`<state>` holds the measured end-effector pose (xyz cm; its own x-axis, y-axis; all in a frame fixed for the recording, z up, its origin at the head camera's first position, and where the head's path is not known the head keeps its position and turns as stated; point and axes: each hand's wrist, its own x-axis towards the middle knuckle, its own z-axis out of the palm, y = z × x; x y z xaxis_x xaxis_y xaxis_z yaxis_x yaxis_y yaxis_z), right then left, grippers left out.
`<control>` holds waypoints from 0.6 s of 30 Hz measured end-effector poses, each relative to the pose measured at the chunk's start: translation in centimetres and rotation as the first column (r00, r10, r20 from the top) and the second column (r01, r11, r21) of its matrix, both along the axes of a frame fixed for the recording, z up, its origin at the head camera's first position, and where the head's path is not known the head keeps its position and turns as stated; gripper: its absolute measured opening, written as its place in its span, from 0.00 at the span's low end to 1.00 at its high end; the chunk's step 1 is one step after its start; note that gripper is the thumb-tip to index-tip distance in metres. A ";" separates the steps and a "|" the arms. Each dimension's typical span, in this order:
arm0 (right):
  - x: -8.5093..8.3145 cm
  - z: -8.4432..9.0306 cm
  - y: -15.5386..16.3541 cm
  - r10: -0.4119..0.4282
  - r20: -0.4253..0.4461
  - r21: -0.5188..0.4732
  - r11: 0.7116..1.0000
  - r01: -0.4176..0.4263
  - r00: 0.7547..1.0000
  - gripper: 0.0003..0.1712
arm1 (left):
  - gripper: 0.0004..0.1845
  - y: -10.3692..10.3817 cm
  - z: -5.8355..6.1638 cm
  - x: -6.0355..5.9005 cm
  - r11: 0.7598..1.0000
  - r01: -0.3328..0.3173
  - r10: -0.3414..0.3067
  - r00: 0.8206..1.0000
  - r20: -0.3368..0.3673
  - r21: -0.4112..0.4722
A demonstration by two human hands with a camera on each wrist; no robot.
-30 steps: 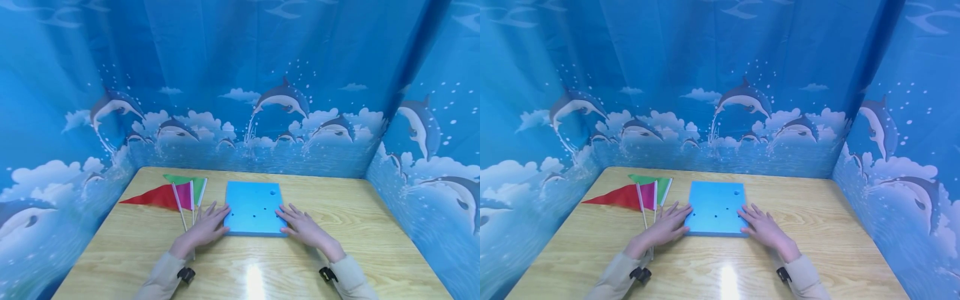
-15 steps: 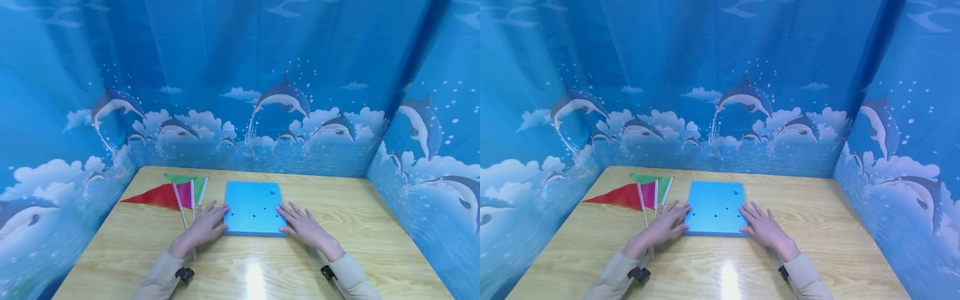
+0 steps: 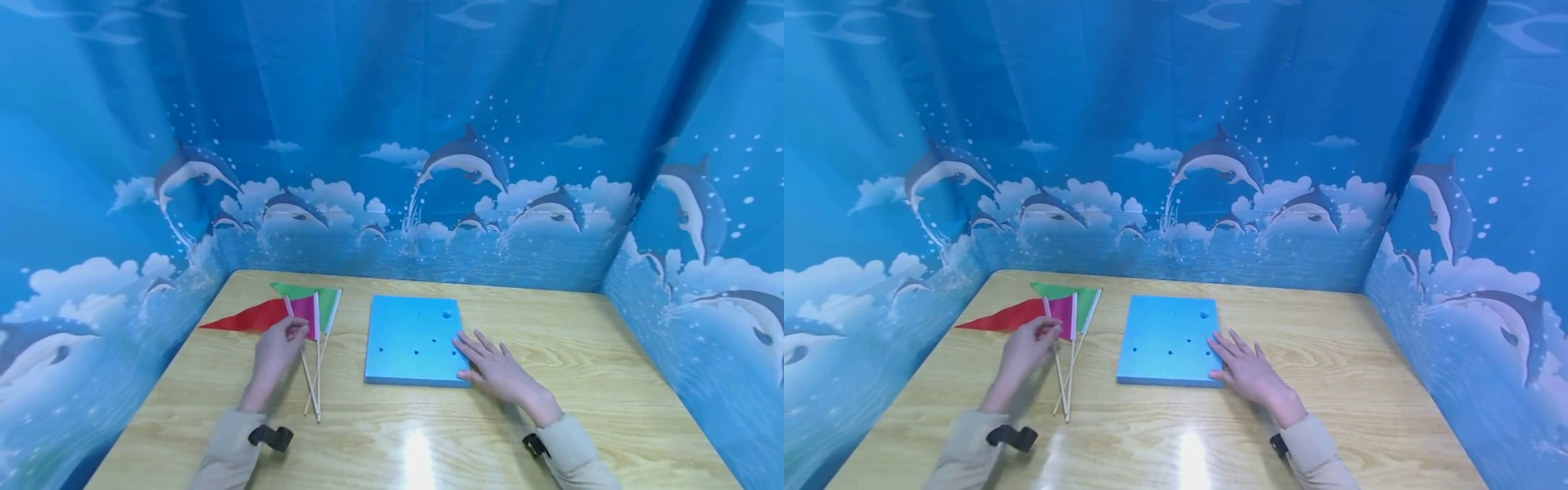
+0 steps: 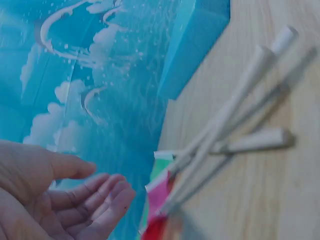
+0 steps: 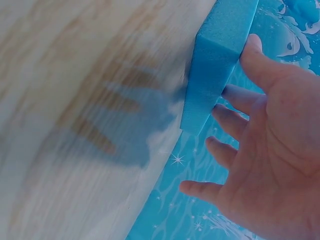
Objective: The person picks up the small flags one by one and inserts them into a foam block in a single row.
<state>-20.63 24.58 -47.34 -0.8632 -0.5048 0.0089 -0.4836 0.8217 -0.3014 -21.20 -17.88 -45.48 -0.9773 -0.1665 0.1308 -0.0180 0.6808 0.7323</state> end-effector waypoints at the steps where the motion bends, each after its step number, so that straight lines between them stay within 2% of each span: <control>1: 0.0 0.0 0.0 -0.001 0.002 -0.002 1.000 0.001 1.000 0.40 | 0.15 -0.4 -0.2 0.1 1.000 -0.011 0.010 1.000 0.027 0.003; 3: 0.0 0.0 0.0 -0.001 0.008 -0.006 1.000 0.001 1.000 0.40 | 0.16 -1.0 -0.5 0.3 1.000 -0.023 0.022 0.995 0.097 0.015; 6: 0.0 0.1 0.0 0.001 0.016 -0.012 1.000 -0.001 1.000 0.40 | 0.17 -1.5 -1.1 0.2 0.999 -0.032 0.023 0.978 0.209 0.037; 9: 0.0 0.2 0.0 0.002 0.026 -0.015 1.000 -0.001 1.000 0.40 | 0.15 -1.7 -1.7 0.1 0.998 -0.033 0.019 0.963 0.270 0.047; 18: 0.1 0.3 0.0 -0.002 0.045 -0.028 1.000 0.003 0.999 0.40 | 0.12 -1.6 -2.5 -0.2 0.999 -0.040 0.041 0.972 0.232 -0.008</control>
<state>-20.54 24.54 -47.07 -0.8642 -0.5030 -0.0156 -0.4673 0.8137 -0.3456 -21.39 -19.47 -47.95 -0.9735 -0.2066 -0.0982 -0.2149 0.6784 0.7026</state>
